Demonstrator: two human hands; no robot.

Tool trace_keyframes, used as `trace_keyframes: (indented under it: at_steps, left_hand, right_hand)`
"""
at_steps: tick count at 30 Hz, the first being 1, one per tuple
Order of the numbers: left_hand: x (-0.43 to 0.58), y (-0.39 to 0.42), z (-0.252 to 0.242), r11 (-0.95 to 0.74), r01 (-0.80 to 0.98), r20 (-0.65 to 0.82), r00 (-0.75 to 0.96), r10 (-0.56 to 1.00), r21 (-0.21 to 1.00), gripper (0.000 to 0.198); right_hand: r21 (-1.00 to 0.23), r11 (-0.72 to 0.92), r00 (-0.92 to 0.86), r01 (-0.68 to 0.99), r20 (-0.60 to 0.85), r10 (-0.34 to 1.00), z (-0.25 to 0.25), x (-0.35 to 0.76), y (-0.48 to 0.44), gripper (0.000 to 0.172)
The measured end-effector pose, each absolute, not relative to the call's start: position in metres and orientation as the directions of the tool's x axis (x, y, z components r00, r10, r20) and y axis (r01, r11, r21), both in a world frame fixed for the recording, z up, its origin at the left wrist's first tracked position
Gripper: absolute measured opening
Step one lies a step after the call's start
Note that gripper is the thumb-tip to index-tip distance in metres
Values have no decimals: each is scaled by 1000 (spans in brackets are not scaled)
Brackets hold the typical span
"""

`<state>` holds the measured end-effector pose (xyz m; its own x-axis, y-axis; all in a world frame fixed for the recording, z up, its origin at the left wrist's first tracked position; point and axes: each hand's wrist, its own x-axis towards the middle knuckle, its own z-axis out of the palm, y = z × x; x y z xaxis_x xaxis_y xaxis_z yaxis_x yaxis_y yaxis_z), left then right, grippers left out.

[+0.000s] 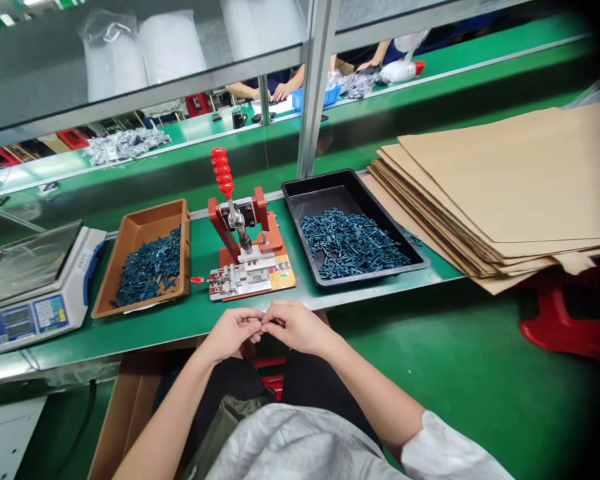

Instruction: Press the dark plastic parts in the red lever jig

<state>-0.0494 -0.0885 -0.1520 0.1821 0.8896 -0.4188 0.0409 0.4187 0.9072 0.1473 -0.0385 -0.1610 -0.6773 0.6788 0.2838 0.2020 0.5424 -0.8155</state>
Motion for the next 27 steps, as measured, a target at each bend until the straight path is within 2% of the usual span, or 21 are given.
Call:
trace_keyframes:
  at_steps: [2,4,6,8,11,14,17,22,25,27]
  left_hand:
    - [-48,-92,-156,411,72,-417,133,899,909,41]
    - [-50,-94,-154,353,169,-363,32,931,920,35]
    - [-54,-92,-145,223,347,-211,-73,975,911,28]
    - [-61,-84,-133,61,553,-5,-102,995,831,25]
    - [-72,-62,-121,-98,753,191,-38,981,651,29]
    - [-76,-36,-120,-80,845,184,-23,983,529,29]
    - [-76,-15,-125,-90,898,142,31,989,430,23]
    - [-71,4,-135,-174,939,177,125,976,297,22]
    - [-67,7,-138,-144,951,142,109,984,274,23]
    - [-64,7,-139,-120,953,114,92,989,280,25]
  right_hand:
    - [-813,550,-684,192,292,669,-162,150,-37,5]
    - [-813,553,-668,184,310,677,-164,154,-34,18]
    - [-807,557,-617,194,341,710,-171,157,-28,33]
    - [-798,563,-550,216,377,745,-181,158,-22,39]
    - [-821,513,-427,250,382,820,-198,156,-16,32]
    - [-882,394,-306,258,312,899,-207,153,-16,17]
    - [-892,379,-253,246,319,913,-209,152,-18,7]
    - [-931,346,-272,114,306,912,-212,153,-17,18]
    - [-965,260,-300,23,242,923,-214,152,-17,25]
    - [-965,262,-293,33,241,925,-211,152,-17,24]
